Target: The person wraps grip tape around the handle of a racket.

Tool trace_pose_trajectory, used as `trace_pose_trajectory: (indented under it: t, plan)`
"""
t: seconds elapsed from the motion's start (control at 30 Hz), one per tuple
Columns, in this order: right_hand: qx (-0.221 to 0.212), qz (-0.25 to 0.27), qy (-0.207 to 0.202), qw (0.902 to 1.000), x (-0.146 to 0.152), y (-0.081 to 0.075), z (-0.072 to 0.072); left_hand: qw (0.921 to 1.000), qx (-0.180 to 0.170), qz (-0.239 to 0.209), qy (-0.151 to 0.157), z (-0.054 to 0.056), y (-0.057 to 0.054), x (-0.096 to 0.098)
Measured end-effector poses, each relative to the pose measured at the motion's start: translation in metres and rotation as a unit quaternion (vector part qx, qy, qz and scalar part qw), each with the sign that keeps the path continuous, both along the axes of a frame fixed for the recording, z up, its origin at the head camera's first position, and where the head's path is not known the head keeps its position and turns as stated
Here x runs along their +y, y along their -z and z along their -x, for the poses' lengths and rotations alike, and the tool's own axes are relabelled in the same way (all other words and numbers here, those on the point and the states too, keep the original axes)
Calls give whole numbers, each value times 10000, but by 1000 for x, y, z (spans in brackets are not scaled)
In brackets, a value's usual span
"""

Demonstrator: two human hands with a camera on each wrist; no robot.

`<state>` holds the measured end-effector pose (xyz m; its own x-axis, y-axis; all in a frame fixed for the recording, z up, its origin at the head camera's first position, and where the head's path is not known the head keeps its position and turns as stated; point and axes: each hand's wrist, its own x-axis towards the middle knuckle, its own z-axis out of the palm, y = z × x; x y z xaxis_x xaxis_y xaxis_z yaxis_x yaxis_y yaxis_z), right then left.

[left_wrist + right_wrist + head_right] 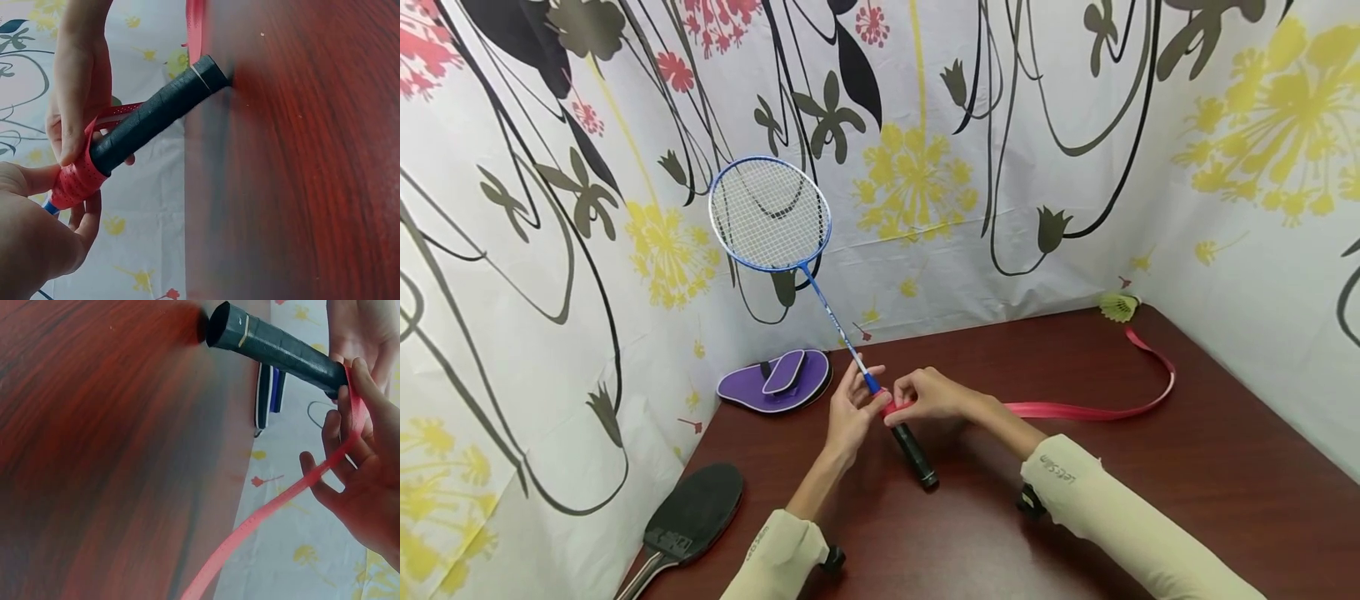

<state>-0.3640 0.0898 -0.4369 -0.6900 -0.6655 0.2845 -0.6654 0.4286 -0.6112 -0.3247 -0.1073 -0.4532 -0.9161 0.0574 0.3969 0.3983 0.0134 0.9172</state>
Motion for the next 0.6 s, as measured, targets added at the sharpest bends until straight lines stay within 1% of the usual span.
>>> trace_pose_trajectory:
  t: [0.1, 0.23, 0.4, 0.6]
  plan:
    - [-3, -35, -166, 9999, 5, -4, 0, 10000, 33, -27, 81, 0, -2, 1]
    - [-22, -39, -307, 9995, 14, -8, 0, 9999, 54, -15, 93, -1, -4, 1]
    - [14, -86, -238, 9997, 25, -10, 1, 9999, 30, 51, 133, 0, -5, 1]
    - [-7, -164, -199, 9997, 34, -8, 2, 9995, 41, 183, 259, 0, -4, 3]
